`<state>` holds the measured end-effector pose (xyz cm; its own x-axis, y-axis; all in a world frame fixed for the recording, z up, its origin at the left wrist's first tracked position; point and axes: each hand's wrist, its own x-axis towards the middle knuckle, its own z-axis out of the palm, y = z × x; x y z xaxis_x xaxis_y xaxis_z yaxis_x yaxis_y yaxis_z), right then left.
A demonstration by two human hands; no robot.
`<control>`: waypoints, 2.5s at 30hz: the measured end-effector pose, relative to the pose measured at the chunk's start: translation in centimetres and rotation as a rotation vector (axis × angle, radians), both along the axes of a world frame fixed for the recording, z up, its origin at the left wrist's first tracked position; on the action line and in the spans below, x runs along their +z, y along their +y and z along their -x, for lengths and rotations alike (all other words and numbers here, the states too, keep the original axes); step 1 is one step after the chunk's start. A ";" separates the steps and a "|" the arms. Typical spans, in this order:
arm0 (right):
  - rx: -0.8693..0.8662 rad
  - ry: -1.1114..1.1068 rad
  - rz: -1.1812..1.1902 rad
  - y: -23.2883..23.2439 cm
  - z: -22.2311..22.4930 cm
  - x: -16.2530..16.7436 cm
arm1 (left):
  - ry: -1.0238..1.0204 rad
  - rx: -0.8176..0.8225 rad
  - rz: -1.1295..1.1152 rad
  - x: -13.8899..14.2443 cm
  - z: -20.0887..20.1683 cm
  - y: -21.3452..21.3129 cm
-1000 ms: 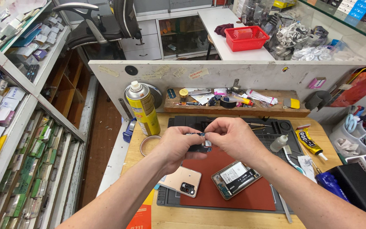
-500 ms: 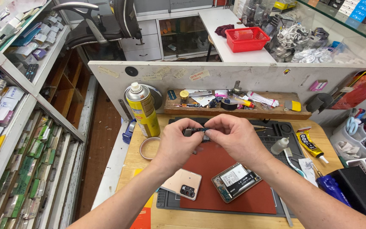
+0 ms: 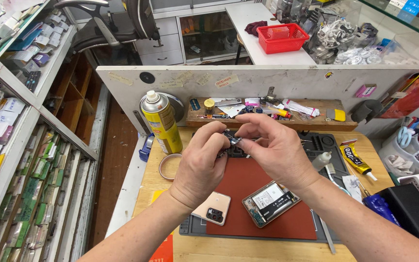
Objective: The person is repairing a smartphone by handling a small circuit board. They attach several small components to the board, then spray it with a cleaning agent and wipe it with a cloth. The disassembled phone body and other parts are visible on the workbench.
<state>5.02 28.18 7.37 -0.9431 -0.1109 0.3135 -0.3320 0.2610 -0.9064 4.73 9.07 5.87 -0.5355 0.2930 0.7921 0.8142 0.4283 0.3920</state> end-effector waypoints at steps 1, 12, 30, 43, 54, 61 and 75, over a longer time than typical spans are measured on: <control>-0.012 0.032 -0.047 0.0 -0.1 0.2 | 0.008 -0.001 0.001 -0.1 0.0 0.0; -0.048 0.124 -0.123 -0.4 -0.5 0.8 | -0.020 0.020 0.005 -0.6 0.2 0.1; -0.010 -0.127 -0.073 -0.4 0.1 0.2 | -0.810 0.121 -0.363 -0.5 0.3 1.3; 0.010 -0.303 -0.059 -0.1 0.8 -1.5 | -1.467 -0.161 -0.710 -2.3 1.7 0.1; -0.011 -0.469 -0.175 -0.3 1.1 -1.0 | -1.566 -0.208 -0.646 -2.4 2.4 -0.3; 0.007 -0.484 -0.199 0.0 1.8 -1.4 | -1.587 -0.235 -0.603 -2.8 3.2 -0.2; -0.009 -0.514 -0.234 -0.5 2.6 -2.0 | -1.613 -0.241 -0.581 -3.4 3.8 -0.5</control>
